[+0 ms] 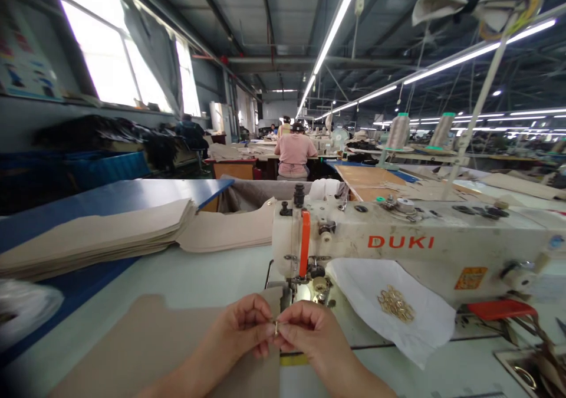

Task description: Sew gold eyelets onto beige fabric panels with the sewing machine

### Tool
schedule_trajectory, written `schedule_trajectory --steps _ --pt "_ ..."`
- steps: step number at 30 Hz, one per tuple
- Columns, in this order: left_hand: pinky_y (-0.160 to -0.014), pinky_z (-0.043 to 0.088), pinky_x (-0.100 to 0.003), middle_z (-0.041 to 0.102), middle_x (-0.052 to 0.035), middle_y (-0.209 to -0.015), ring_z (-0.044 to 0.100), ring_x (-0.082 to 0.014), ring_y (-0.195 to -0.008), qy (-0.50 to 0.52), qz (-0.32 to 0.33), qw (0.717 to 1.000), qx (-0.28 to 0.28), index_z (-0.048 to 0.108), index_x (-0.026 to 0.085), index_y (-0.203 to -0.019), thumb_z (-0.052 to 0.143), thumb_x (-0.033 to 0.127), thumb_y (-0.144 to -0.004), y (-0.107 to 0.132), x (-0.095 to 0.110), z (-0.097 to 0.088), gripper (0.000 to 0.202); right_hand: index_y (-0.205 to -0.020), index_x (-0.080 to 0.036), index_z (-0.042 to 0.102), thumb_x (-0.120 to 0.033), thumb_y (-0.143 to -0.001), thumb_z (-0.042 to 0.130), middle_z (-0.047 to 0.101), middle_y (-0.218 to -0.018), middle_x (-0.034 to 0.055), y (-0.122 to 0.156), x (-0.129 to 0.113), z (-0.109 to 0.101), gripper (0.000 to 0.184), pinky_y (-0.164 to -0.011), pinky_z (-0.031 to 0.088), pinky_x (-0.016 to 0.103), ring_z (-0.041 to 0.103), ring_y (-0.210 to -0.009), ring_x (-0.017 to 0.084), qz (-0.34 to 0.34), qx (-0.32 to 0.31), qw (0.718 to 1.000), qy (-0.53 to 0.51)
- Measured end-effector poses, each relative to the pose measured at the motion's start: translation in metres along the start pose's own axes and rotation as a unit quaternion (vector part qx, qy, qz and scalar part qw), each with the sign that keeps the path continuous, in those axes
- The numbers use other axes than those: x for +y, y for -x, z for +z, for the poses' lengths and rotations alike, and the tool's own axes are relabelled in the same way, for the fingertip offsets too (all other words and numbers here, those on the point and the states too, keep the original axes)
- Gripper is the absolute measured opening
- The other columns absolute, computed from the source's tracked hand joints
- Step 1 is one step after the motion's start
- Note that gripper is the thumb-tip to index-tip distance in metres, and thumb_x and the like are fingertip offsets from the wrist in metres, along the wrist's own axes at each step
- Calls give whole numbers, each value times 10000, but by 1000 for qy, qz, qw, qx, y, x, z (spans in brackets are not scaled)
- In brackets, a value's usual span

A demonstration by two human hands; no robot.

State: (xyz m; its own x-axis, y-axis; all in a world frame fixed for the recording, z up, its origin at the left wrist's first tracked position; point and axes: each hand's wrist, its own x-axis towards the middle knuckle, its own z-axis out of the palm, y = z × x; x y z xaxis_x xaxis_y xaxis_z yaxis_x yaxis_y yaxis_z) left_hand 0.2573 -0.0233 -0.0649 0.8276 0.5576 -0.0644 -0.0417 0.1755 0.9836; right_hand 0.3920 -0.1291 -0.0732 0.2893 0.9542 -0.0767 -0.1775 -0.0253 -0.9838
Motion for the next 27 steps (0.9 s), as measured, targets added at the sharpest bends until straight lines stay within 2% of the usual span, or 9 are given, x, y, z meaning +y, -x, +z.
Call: schedule_trajectory --steps 5,7,10,16,19,21,22,25,27 --pt "-517 456 -225 675 -22 -588 599 -115 -500 29 -44 999 10 575 151 -739 695 551 -670 4 9 2 424 -691 -152 640 -424 -537 839 674 -635 12 3 -8 6 371 -612 488 236 636 -603 129 19 29 998 -61" --pt "-547 458 -226 682 -23 -629 613 -118 -536 53 -76 996 11 604 147 -806 705 510 -675 7 13 3 399 -678 -152 635 -405 -521 847 672 -629 9 2 -9 8 365 -600 478 225 646 -618 133 21 45 995 -87" --pt "-563 440 -211 665 8 -633 587 -93 -534 55 -104 993 -9 618 152 -805 792 352 -594 8 18 5 338 -656 -153 622 -401 -500 850 657 -604 3 1 -9 10 371 -584 472 232 632 -583 130 14 58 994 -91" --pt "-583 428 -209 640 13 -607 559 -84 -544 20 -115 992 -38 592 146 -674 755 254 -592 9 23 7 212 -650 -167 610 -443 -518 819 616 -566 -9 5 -9 9 370 -593 486 263 590 -542 131 5 20 999 -25" --pt "-588 444 -238 603 32 -548 558 -102 -524 18 -108 992 -56 554 162 -625 735 250 -527 11 18 8 225 -645 -180 595 -466 -580 776 607 -570 -5 11 -3 8 345 -592 492 271 592 -559 150 -10 -18 1000 18" --pt "-578 448 -260 588 33 -515 555 -116 -505 6 -104 993 -49 538 168 -590 731 250 -492 12 12 7 232 -705 -181 623 -475 -670 716 640 -648 28 13 5 8 310 -614 498 268 616 -634 174 -34 -37 997 52" --pt "-566 441 -260 586 32 -503 548 -117 -497 -4 -101 994 -39 535 167 -574 728 235 -487 11 10 6 222 -763 -187 636 -480 -716 674 656 -708 42 14 10 9 299 -644 504 269 628 -687 186 -54 -20 997 56" --pt "-513 384 -235 561 41 -472 506 -100 -472 -35 -88 995 -11 546 161 -543 692 145 -503 11 3 3 152 -844 -208 643 -453 -708 686 670 -791 51 13 21 8 283 -696 524 266 644 -748 204 -79 4 991 103" --pt "-503 372 -234 543 46 -462 498 -100 -471 -44 -84 995 0 548 159 -533 664 107 -510 11 -1 3 128 -805 -217 647 -450 -696 691 671 -768 52 12 23 4 261 -679 537 258 652 -734 215 -86 -14 983 159"
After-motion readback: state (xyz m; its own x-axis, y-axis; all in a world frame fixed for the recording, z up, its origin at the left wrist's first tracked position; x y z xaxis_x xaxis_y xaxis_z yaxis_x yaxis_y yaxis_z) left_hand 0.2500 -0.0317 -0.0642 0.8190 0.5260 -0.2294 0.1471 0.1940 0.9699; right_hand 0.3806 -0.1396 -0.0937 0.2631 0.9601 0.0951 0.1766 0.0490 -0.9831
